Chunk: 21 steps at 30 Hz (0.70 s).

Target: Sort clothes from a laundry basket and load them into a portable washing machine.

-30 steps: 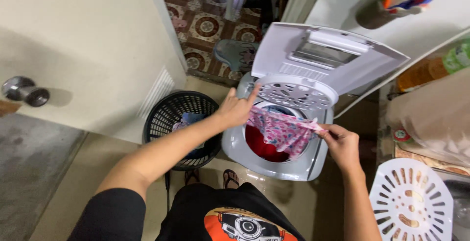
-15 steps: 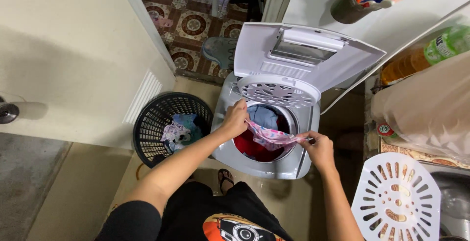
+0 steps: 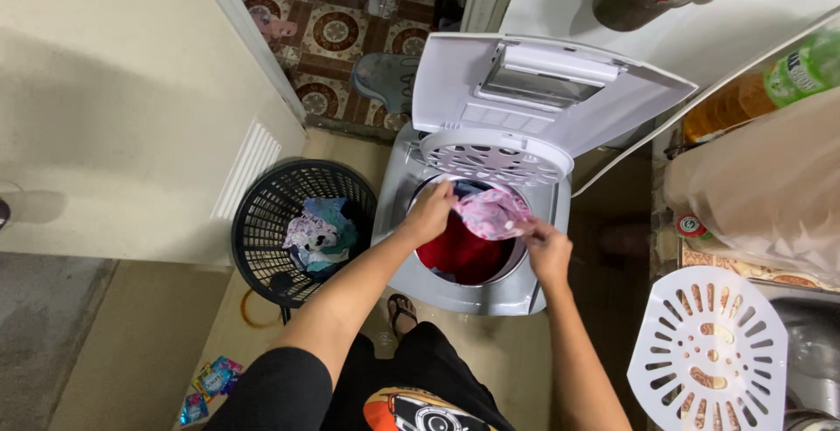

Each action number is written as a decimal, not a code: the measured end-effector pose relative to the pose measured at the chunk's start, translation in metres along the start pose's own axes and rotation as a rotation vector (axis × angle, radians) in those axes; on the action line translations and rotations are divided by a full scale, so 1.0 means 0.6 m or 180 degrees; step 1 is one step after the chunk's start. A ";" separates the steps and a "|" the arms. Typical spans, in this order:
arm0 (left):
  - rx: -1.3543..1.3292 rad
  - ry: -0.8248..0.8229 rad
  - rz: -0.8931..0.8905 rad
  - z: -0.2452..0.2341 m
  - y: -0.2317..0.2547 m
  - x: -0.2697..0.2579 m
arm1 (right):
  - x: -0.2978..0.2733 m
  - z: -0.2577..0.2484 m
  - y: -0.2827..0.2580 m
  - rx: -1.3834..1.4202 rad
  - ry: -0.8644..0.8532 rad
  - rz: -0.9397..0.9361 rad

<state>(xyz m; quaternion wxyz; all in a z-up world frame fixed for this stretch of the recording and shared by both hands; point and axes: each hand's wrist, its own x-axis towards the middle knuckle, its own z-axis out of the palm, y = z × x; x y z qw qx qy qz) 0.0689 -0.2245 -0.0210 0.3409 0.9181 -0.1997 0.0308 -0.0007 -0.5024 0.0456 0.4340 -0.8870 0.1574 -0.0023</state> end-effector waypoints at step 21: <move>-0.1871 0.0286 -0.1324 -0.149 -0.233 -0.349 | -0.192 0.402 -0.257 0.0020 -0.1898 -0.0725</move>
